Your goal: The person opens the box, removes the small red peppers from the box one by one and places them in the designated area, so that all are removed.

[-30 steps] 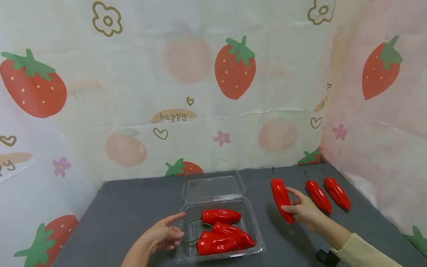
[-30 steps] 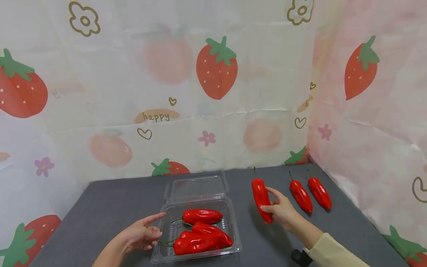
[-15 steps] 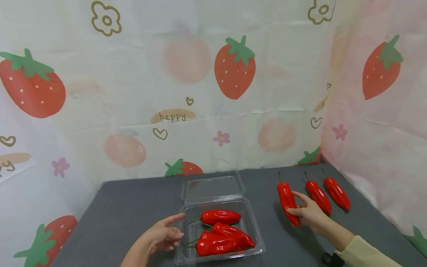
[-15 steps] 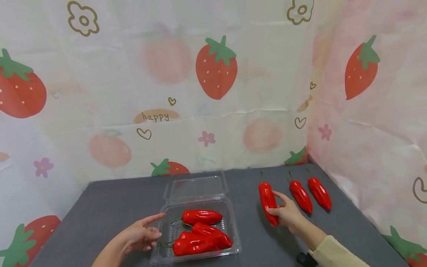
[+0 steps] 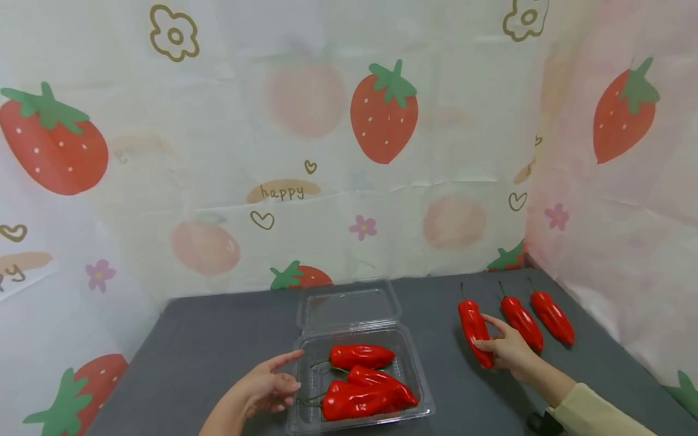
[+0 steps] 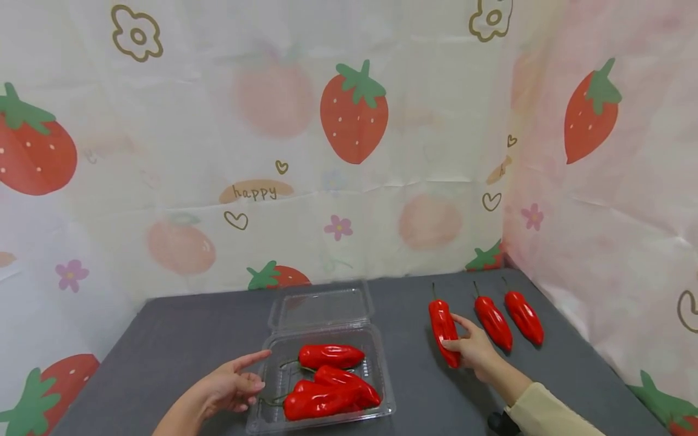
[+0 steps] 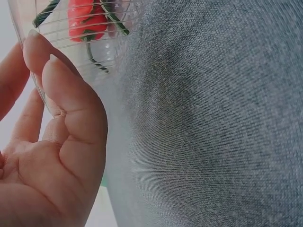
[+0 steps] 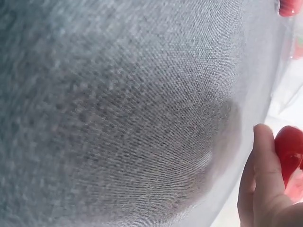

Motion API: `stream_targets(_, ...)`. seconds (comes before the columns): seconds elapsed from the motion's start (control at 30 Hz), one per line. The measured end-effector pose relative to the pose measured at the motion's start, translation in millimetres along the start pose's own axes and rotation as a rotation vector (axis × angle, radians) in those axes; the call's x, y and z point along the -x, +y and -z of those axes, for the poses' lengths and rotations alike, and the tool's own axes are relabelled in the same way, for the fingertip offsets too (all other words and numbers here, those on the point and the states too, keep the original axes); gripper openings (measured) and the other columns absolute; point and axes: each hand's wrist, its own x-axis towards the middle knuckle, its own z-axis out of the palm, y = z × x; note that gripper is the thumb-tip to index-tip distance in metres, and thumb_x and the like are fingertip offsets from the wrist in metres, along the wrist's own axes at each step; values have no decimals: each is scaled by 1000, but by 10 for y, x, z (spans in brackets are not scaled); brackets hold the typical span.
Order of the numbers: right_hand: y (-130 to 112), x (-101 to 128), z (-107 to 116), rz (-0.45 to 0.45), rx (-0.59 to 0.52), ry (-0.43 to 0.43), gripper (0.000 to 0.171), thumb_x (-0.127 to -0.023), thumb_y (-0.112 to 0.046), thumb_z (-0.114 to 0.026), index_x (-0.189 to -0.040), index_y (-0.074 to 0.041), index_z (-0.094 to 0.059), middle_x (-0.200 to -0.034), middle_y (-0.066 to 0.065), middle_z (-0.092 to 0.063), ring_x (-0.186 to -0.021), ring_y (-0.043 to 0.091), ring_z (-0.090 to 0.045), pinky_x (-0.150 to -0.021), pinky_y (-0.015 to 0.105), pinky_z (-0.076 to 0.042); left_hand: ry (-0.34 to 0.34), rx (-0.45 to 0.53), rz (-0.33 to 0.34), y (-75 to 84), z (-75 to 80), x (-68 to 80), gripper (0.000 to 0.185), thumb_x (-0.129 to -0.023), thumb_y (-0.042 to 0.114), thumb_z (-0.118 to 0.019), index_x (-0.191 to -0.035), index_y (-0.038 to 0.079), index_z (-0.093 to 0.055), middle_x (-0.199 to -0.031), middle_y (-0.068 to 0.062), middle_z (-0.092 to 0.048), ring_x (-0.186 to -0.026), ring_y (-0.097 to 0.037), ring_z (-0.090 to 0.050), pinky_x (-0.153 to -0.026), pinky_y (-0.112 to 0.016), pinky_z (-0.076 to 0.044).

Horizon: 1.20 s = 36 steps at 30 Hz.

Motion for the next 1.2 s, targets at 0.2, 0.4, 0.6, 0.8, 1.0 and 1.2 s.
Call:
stream_targets(0.2,29,-35,21,-8,18,7,72,-94,-2,-57,-151,6,-13,-123,33,-41,-92,29,-56,-73,44,-54,21,-14,3,-15,-13,19,70,-90,0,-63,-151,2,-28,-71,2,-57,-57,-9,-55,-51,-20,-44)
stream_targets(0.4,69,-117,60,-19,31,13,71,-95,-3,-56,-151,7,-13,-131,35,-36,-96,28,-55,-77,44,-53,34,-18,13,0,-16,16,70,-90,0,-63,-151,2,-28,-72,1,-57,-57,-9,-56,-51,-21,-44)
stream_targets(0.6,76,-176,66,-19,42,32,71,-95,-6,-58,-150,9,-16,-134,36,-37,-91,18,-57,-77,37,-52,50,-11,25,-1,-17,3,69,-90,0,-63,-151,3,-30,-72,0,-56,-57,-10,-55,-51,-21,-44)
stream_targets(0.8,70,-234,78,-56,116,68,71,-95,-12,-59,-150,7,-19,-140,35,-29,-105,32,-51,-83,41,-50,60,-17,32,-8,-24,-14,69,-90,-1,-63,-151,3,-30,-73,0,-56,-57,-11,-55,-52,-22,-44)
stream_targets(1.0,188,-344,153,-59,137,74,72,-95,-20,-63,-151,2,-24,-144,36,-26,-121,42,-41,-93,53,-43,34,-5,28,-16,-19,-12,71,-90,-1,-63,-151,2,-28,-71,1,-57,-57,-10,-55,-52,-22,-44)
stream_targets(1.2,224,-399,200,-66,162,85,68,-97,-22,-60,-150,5,-25,-143,37,-27,-118,41,-43,-89,49,-46,24,-6,12,-22,-18,-15,72,-89,-2,-63,-151,2,-27,-71,1,-57,-57,-10,-55,-52,-21,-44)
